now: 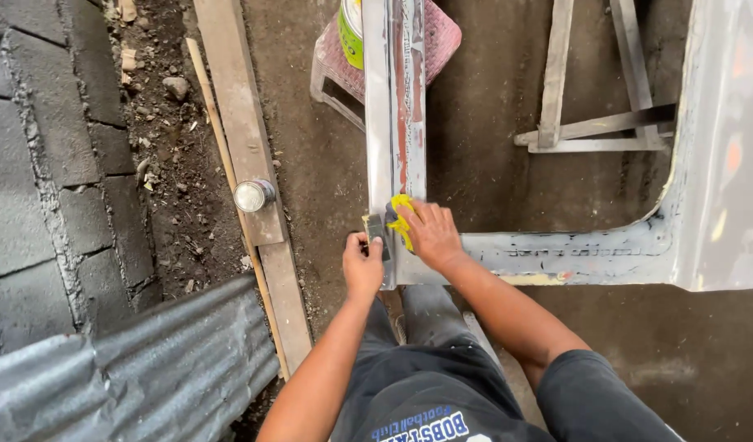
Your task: The person sands the edges and flat surfaces of a large, white metal sheet using a sanding block and a yellow cloth. They dip the sanding block into a green bucket of water to clean it before continuing to sand the metal sheet.
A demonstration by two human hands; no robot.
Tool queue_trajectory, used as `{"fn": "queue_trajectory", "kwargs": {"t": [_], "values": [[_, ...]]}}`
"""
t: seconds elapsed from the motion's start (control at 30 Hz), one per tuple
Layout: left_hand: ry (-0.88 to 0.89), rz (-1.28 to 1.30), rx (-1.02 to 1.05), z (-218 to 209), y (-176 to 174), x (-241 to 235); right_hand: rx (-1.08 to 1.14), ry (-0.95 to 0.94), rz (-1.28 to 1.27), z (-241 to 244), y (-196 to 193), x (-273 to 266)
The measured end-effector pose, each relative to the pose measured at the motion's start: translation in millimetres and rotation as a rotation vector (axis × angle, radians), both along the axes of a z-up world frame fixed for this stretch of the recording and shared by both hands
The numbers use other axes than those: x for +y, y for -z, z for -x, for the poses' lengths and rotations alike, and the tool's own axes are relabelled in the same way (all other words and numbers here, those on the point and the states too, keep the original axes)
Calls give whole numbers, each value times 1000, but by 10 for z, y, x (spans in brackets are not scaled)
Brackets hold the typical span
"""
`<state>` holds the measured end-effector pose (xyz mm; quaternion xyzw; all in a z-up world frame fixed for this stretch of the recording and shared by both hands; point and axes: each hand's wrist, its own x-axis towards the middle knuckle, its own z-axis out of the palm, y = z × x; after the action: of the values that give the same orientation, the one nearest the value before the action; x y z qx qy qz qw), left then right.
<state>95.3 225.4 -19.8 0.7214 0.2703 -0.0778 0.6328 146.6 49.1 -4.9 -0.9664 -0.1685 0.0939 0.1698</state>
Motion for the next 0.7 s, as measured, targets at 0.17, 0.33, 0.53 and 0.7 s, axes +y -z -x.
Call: {"fn": "queue_trajectory", "kwargs": {"t": [0.17,0.33,0.53,0.7], "values": [[66,-94,35,-213,10,-36,-171,124,183,-1330,363,106],[47,-6,40,-422,57,-103,-169,307,27,-2802,200,182],[1,21,44,-592,55,-124,-212,240,67,-2338,241,146],[-69,-3,-49,-842,-106,-138,-84,206,-17,-928,75,193]]}}
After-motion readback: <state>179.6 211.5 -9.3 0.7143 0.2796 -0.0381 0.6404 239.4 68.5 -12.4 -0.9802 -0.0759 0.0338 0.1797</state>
